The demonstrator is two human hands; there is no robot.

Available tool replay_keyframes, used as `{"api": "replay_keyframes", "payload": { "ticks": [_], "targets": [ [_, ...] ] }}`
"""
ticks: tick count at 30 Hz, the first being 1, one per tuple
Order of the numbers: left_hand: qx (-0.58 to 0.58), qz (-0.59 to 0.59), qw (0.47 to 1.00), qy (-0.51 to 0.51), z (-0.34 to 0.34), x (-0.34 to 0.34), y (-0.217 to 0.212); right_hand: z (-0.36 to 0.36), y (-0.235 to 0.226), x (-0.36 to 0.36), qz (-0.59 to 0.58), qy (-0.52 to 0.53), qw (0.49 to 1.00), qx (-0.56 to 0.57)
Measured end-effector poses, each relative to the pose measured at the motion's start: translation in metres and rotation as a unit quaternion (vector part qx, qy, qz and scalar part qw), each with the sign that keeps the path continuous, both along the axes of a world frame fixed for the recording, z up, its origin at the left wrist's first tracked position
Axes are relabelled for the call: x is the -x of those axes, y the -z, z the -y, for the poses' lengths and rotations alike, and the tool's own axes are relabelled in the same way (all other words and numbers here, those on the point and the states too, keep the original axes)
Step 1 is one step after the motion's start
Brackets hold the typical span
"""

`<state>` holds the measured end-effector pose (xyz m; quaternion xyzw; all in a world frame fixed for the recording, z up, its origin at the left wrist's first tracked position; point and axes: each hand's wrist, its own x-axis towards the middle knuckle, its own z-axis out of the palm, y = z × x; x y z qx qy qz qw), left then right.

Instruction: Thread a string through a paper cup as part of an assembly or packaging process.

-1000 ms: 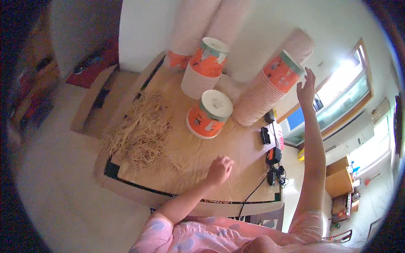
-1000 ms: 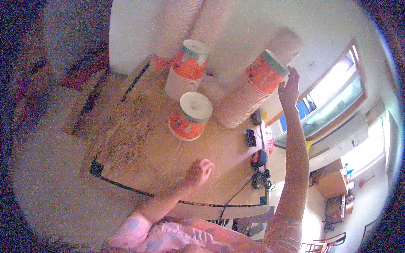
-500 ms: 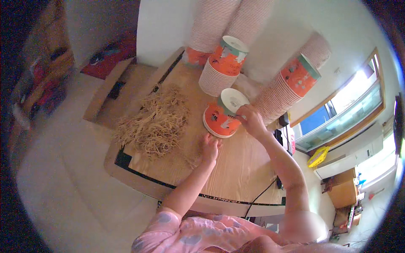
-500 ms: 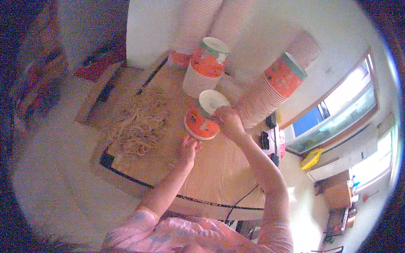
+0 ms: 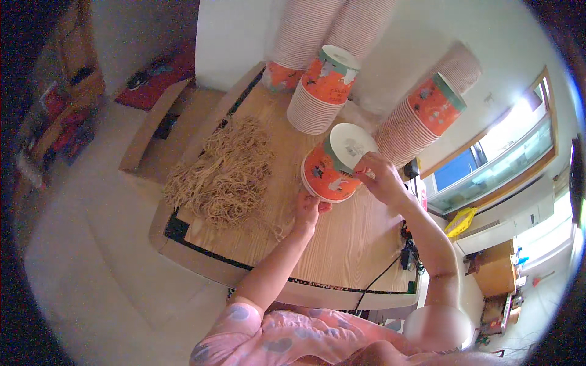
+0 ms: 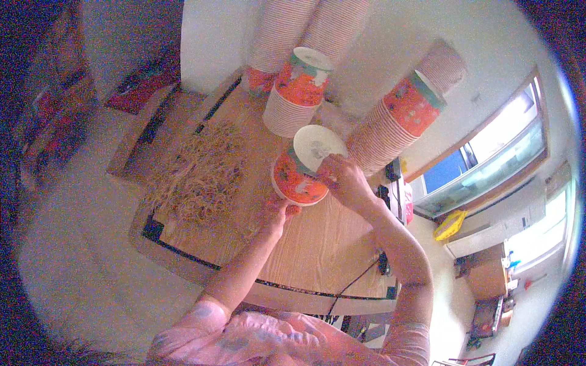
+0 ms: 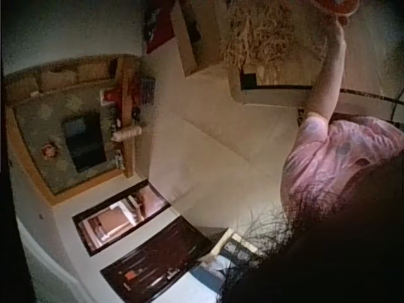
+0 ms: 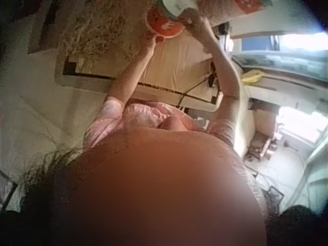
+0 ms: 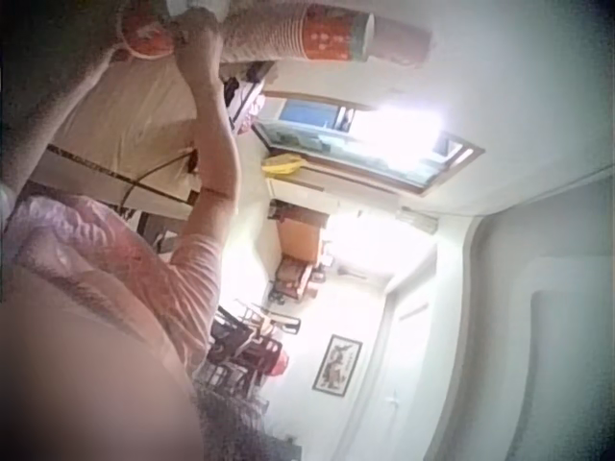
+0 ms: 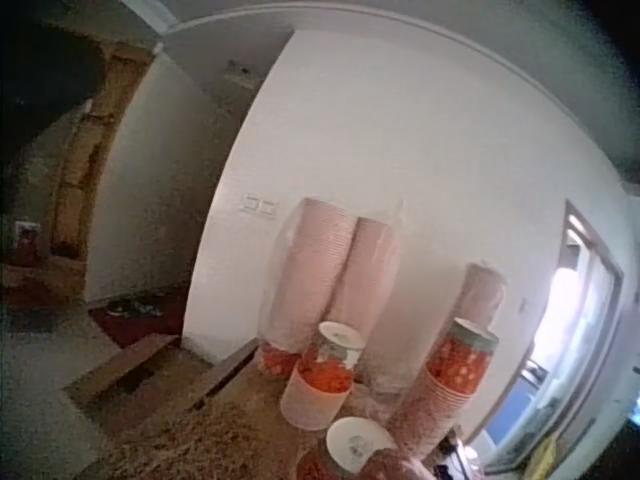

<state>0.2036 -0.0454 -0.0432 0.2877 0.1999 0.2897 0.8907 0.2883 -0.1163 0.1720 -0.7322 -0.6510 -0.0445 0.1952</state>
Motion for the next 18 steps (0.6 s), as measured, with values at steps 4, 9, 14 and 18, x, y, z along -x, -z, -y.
{"api": "replay_keyframes", "payload": {
  "ticks": [4, 9, 14, 18],
  "targets": [
    [-0.061, 0.004, 0.998, 0.017, -0.001, 0.012, -0.015, 0.002, -0.001, 0.003, 0.033, 0.025, 0.999, 0.020],
    [-0.019, -0.004, 1.000, 0.012, -0.003, 0.002, -0.002, 0.002, -0.007, 0.001, -0.030, 0.024, 0.998, 0.052],
    [-0.030, -0.003, 0.998, 0.055, -0.006, -0.002, 0.009, -0.001, -0.020, -0.002, 0.019, 0.036, 0.999, -0.002],
    [0.022, 0.000, 0.999, -0.042, -0.002, -0.007, 0.019, -0.009, -0.035, -0.010, 0.068, 0.048, 0.996, -0.042]
  ]
}}
